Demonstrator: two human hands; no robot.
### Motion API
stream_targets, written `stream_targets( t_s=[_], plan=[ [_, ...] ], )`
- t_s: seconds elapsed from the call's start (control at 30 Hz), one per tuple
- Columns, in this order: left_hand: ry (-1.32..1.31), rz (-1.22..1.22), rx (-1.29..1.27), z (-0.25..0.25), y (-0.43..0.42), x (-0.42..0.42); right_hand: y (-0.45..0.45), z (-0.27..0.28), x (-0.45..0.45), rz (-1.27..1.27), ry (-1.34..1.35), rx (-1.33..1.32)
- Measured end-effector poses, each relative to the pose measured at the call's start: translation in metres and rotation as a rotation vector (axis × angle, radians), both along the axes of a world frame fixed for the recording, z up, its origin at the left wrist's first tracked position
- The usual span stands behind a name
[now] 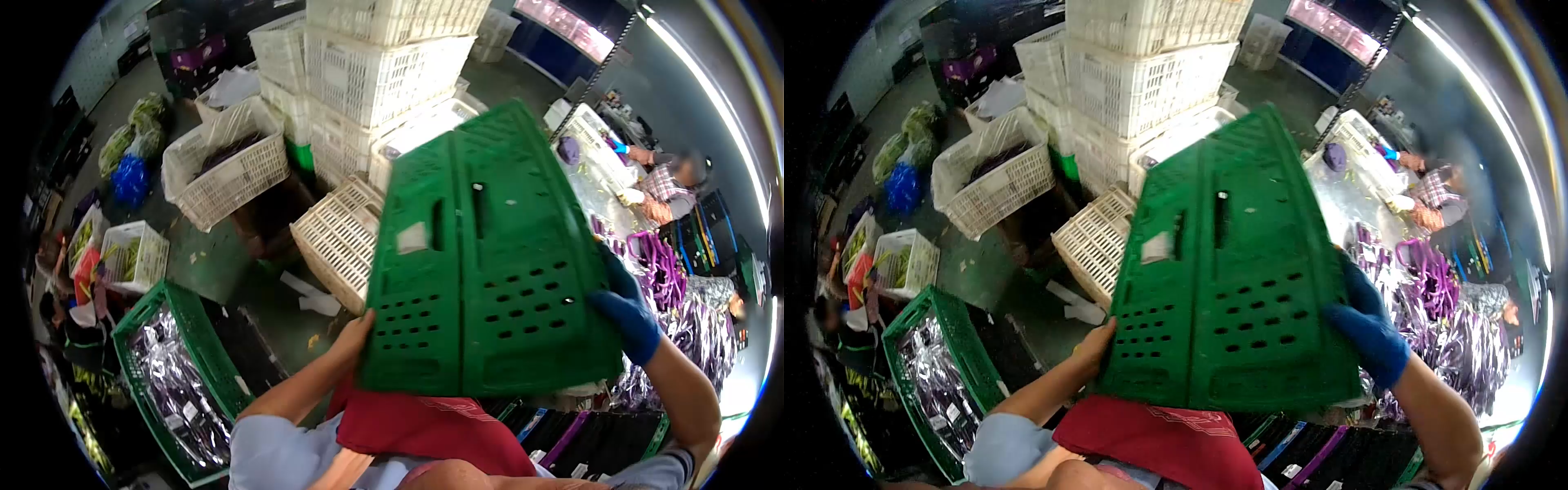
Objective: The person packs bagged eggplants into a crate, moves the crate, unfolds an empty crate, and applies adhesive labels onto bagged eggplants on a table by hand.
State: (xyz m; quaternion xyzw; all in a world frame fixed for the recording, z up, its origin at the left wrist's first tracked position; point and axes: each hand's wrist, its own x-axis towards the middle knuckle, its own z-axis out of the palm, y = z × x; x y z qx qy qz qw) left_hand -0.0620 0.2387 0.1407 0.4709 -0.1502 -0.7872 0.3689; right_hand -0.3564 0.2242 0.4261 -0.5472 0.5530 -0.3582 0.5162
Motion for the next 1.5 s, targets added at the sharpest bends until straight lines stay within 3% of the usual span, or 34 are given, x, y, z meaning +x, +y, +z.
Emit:
stream_targets(
  t_s=[0.2,0.33,0.43,0.5,0.57,0.6,0.63,0.73,0.8,0.83,0.9,0.93,1.03,1.1,1.17,1.2,1.3,1.37,1.43,1.5],
  plan=[
    [0.094,0.374,0.158,-0.071,0.055,0.06,-0.113,-0.102,0.047,0.476,0.0,0.119],
    [-0.297,0.568,0.238,-0.089,0.04,0.064,-0.192,-0.218,0.063,0.594,0.041,0.137],
    [-0.369,0.711,0.227,-0.161,0.016,0.055,-0.258,-0.327,0.055,0.627,0.09,0.128],
    [-0.42,0.785,0.205,-0.238,0.005,0.045,-0.281,-0.385,0.047,0.604,0.118,0.142],
    [-0.566,0.732,0.255,-0.256,-0.009,0.026,-0.295,-0.444,0.037,0.612,0.474,-0.049],
    [-0.625,0.739,0.2,-0.271,-0.013,0.017,-0.311,-0.495,0.022,0.778,0.66,-0.071],
    [-0.687,0.741,0.141,-0.29,-0.02,0.012,-0.302,-0.491,0.025,0.832,0.937,-0.261],
    [-0.785,0.625,0.093,-0.318,-0.036,0.002,-0.293,-0.493,0.062,0.474,0.797,-0.067],
    [-0.758,0.55,0.157,-0.345,-0.038,-0.01,-0.293,-0.506,0.108,0.484,0.708,-0.16],
    [-0.781,0.476,0.276,-0.329,-0.047,-0.014,-0.294,-0.525,0.13,0.512,0.603,-0.215],
    [-0.895,0.247,0.134,-0.369,-0.031,-0.016,-0.297,-0.526,0.188,0.549,0.548,-0.295],
    [-0.963,-0.037,0.251,-0.337,-0.04,0.001,-0.304,-0.554,0.207,0.54,0.584,-0.346],
    [-0.332,-0.673,0.268,-0.298,-0.052,0.06,-0.311,-0.552,0.254,0.529,0.972,-0.124],
    [-0.379,-0.64,0.203,-0.292,-0.062,0.085,-0.32,-0.536,0.267,0.567,0.933,-0.004],
    [-0.676,-0.588,-0.208,-0.286,-0.101,0.108,-0.334,-0.529,0.262,0.7,0.825,0.095],
    [-0.755,-0.548,-0.29,-0.265,-0.129,0.116,-0.338,-0.516,0.259,0.649,0.764,0.133],
    [-1.009,-0.518,-0.766,-0.242,-0.213,0.118,-0.364,-0.46,0.241,0.704,0.876,-0.001],
    [-1.093,-0.337,-1.127,-0.248,-0.256,0.109,-0.392,-0.433,0.209,0.559,0.762,-0.174],
    [-1.271,-0.549,-1.242,-0.252,-0.284,0.101,-0.418,-0.412,0.189,0.394,0.989,-0.358],
    [-1.391,-0.772,-1.281,-0.256,-0.299,0.094,-0.434,-0.39,0.172,0.241,1.021,-0.569]
  ],
)
